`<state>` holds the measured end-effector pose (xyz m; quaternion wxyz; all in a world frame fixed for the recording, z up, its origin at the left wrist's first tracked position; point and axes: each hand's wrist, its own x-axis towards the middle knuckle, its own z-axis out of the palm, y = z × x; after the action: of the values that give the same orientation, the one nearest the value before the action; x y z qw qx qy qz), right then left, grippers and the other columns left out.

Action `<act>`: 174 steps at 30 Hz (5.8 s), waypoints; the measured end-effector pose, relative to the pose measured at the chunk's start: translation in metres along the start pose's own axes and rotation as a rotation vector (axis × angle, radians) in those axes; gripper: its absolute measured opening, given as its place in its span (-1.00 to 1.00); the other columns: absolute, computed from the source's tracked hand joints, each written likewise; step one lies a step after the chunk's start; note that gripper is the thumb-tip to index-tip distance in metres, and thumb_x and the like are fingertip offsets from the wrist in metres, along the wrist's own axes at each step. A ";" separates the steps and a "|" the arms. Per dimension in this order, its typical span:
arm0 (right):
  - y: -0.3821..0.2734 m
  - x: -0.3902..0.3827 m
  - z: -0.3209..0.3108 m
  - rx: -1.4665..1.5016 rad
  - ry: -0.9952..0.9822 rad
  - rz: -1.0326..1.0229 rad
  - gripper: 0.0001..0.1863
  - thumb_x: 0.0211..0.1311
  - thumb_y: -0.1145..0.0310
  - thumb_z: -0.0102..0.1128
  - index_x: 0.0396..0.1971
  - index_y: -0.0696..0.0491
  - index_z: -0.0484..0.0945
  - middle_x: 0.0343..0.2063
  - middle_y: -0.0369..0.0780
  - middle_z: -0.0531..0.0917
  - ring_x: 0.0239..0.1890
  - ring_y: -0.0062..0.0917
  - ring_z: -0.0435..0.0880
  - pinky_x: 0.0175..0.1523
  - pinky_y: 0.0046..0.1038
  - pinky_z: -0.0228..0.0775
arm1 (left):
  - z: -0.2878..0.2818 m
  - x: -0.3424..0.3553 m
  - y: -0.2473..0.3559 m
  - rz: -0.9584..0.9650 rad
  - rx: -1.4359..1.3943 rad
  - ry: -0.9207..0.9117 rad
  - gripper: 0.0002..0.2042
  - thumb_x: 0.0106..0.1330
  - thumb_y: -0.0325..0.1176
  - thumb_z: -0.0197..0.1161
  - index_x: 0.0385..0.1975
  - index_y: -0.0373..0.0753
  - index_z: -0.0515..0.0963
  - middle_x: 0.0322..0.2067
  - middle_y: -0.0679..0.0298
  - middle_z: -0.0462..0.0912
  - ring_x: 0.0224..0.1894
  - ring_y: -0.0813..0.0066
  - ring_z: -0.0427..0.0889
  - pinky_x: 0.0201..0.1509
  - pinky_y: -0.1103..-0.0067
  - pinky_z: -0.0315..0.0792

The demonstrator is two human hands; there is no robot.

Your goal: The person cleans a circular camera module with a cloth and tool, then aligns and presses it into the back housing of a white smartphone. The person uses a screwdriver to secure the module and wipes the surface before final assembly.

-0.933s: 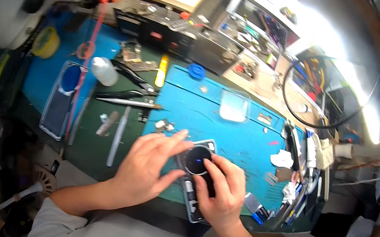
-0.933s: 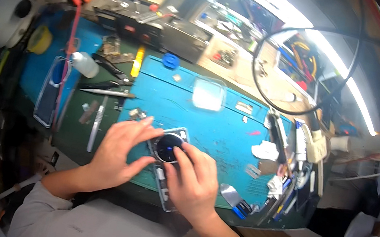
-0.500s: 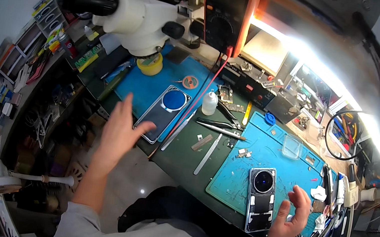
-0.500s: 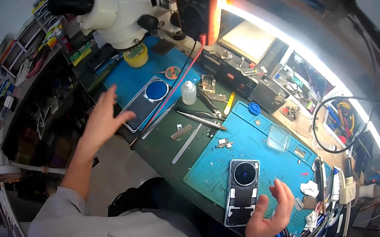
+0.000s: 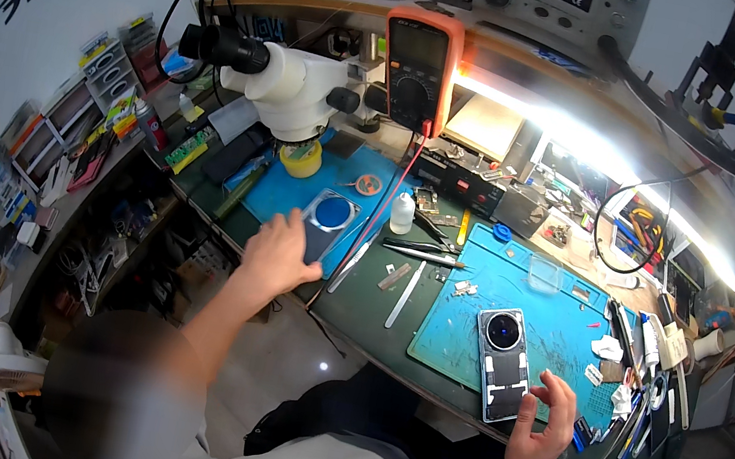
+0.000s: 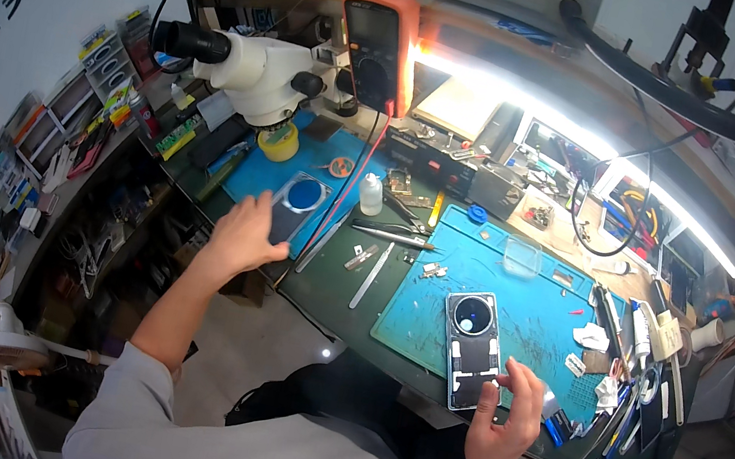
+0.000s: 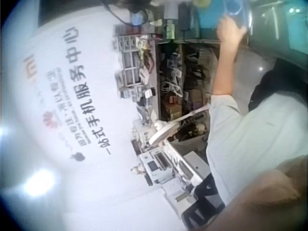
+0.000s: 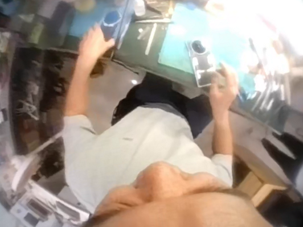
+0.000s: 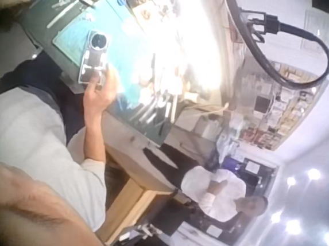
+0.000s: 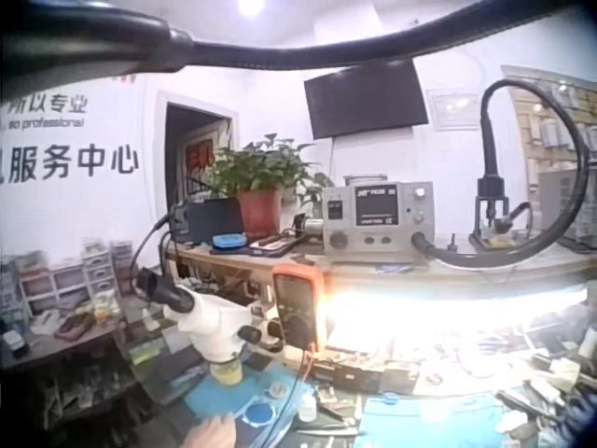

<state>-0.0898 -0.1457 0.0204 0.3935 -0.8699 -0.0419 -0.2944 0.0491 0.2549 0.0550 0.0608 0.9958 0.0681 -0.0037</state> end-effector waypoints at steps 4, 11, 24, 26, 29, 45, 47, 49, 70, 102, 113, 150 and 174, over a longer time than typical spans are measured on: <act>-0.007 -0.018 -0.006 0.106 -0.052 0.014 -0.65 0.34 0.48 0.39 0.09 0.21 0.66 -0.02 -0.03 0.72 -0.15 -0.29 0.75 0.02 -0.31 0.59 | -0.026 -0.043 -0.022 -0.024 -0.553 0.196 -0.04 0.12 -0.21 0.54 0.51 -0.40 0.19 0.17 -0.07 0.52 0.22 -0.01 0.63 0.26 0.18 0.59; -0.058 -0.025 -0.008 0.282 -0.581 -0.063 -0.13 0.02 0.06 0.73 0.31 0.09 0.54 0.40 0.10 0.45 0.19 -0.05 0.69 0.15 -0.23 0.67 | 0.065 -0.138 0.072 0.396 -1.791 -0.423 0.03 0.18 -0.21 0.54 0.59 -0.37 0.04 0.27 0.09 0.51 0.44 0.04 0.49 0.51 0.13 0.41; -0.054 -0.040 -0.047 0.068 -0.293 0.217 -0.16 -0.04 0.29 0.72 0.28 0.13 0.50 0.25 0.03 0.51 0.25 -0.11 0.52 0.26 -0.18 0.47 | 0.097 -0.125 0.194 0.809 -1.774 -1.101 0.13 0.29 -0.36 0.35 0.66 -0.23 -0.43 0.53 0.07 0.18 0.66 0.11 0.12 0.71 0.12 -0.02; -0.054 -0.033 -0.045 0.002 -0.267 0.212 -0.16 -0.05 0.28 0.70 0.31 0.12 0.53 0.24 0.02 0.51 0.22 -0.12 0.49 0.25 -0.18 0.45 | 0.101 -0.116 0.196 0.790 -1.760 -1.126 0.11 0.30 -0.38 0.40 0.66 -0.23 -0.36 0.56 0.08 0.14 0.66 0.12 0.12 0.71 0.15 -0.01; -0.049 -0.029 -0.040 -0.146 -0.204 0.201 -0.18 -0.07 0.29 0.68 0.29 0.10 0.59 0.22 -0.01 0.51 0.17 -0.14 0.47 0.21 -0.18 0.43 | 0.111 -0.104 0.184 0.679 -1.731 -1.182 0.09 0.30 -0.44 0.55 0.66 -0.23 -0.20 0.60 0.09 0.10 0.64 0.17 0.13 0.69 0.21 0.03; -0.008 -0.032 -0.007 -0.531 -0.119 -0.002 -0.27 -0.17 0.25 0.63 0.18 -0.01 0.72 0.26 -0.09 0.54 0.09 -0.23 0.48 0.14 -0.24 0.37 | 0.075 -0.020 0.176 0.562 -1.403 -0.393 -0.58 0.49 -0.43 0.37 0.29 -0.36 0.51 -0.01 0.21 0.62 -0.08 0.55 0.62 0.02 0.58 0.55; -0.003 -0.035 -0.006 -0.513 -0.142 -0.083 -0.29 -0.15 0.31 0.59 0.17 0.02 0.71 0.27 -0.04 0.53 0.15 -0.17 0.47 0.18 -0.23 0.37 | 0.071 -0.019 0.176 0.607 -1.328 -0.468 -0.65 0.46 -0.41 0.41 0.18 -0.35 0.60 -0.07 0.25 0.62 -0.13 0.57 0.64 -0.05 0.60 0.55; 0.000 -0.034 -0.002 -0.525 -0.107 -0.139 -0.31 -0.12 0.32 0.58 0.17 -0.03 0.74 0.27 -0.10 0.55 0.14 -0.22 0.47 0.17 -0.27 0.37 | 0.070 -0.022 0.180 0.591 -1.285 -0.395 -0.74 0.43 -0.41 0.45 0.02 -0.37 0.66 -0.14 0.28 0.61 -0.20 0.59 0.64 -0.12 0.62 0.53; -0.003 -0.042 -0.007 1.827 -0.584 0.911 0.06 0.39 -0.23 0.16 0.62 0.21 0.04 0.47 0.22 0.33 0.39 -0.14 0.52 0.38 -0.17 0.43 | 0.047 -0.045 0.181 0.319 -1.871 -1.072 -0.72 0.51 -0.45 0.35 0.15 -0.34 0.58 0.01 0.29 0.75 0.06 0.60 0.69 0.22 0.52 0.54; -0.016 -0.030 -0.002 1.660 -0.499 0.918 -0.13 0.61 -0.26 -0.04 0.59 0.08 0.05 0.45 0.01 0.33 0.40 -0.13 0.51 0.41 0.06 0.49 | 0.042 -0.067 0.189 1.188 -0.913 0.256 -0.36 0.15 -0.57 0.57 0.31 -0.37 0.58 -0.25 0.33 0.81 -0.25 0.42 0.73 -0.18 0.47 0.58; -0.021 -0.028 0.007 1.520 -0.474 0.842 -0.06 0.53 -0.28 0.09 0.59 0.04 -0.02 0.39 -0.08 0.37 0.37 -0.27 0.53 0.45 -0.02 0.46 | 0.049 -0.066 0.196 1.245 -0.901 0.276 -0.36 0.20 -0.60 0.52 0.34 -0.41 0.53 -0.31 0.24 0.78 -0.34 0.35 0.73 -0.26 0.45 0.61; -0.027 -0.036 0.020 1.345 -0.477 0.779 -0.05 0.59 -0.17 0.11 0.64 0.06 -0.13 0.43 -0.11 0.30 0.40 -0.38 0.48 0.46 -0.15 0.44 | 0.058 -0.080 0.185 0.990 -1.004 0.094 -0.26 0.22 -0.61 0.54 0.43 -0.36 0.36 -0.30 0.20 0.84 -0.34 0.30 0.81 -0.25 0.47 0.65; -0.036 -0.036 0.024 1.292 -0.421 0.727 -0.05 0.60 -0.13 0.11 0.65 0.05 -0.16 0.45 -0.08 0.26 0.45 -0.39 0.40 0.42 -0.18 0.48 | 0.064 -0.087 0.187 0.962 -1.027 0.134 -0.26 0.19 -0.65 0.49 0.42 -0.35 0.34 -0.31 0.19 0.79 -0.36 0.26 0.78 -0.24 0.42 0.66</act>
<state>-0.1191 -0.0984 0.0116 0.8790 -0.4643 0.0088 0.1079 -0.0115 0.0512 0.0153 0.5135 0.7589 -0.3829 0.1173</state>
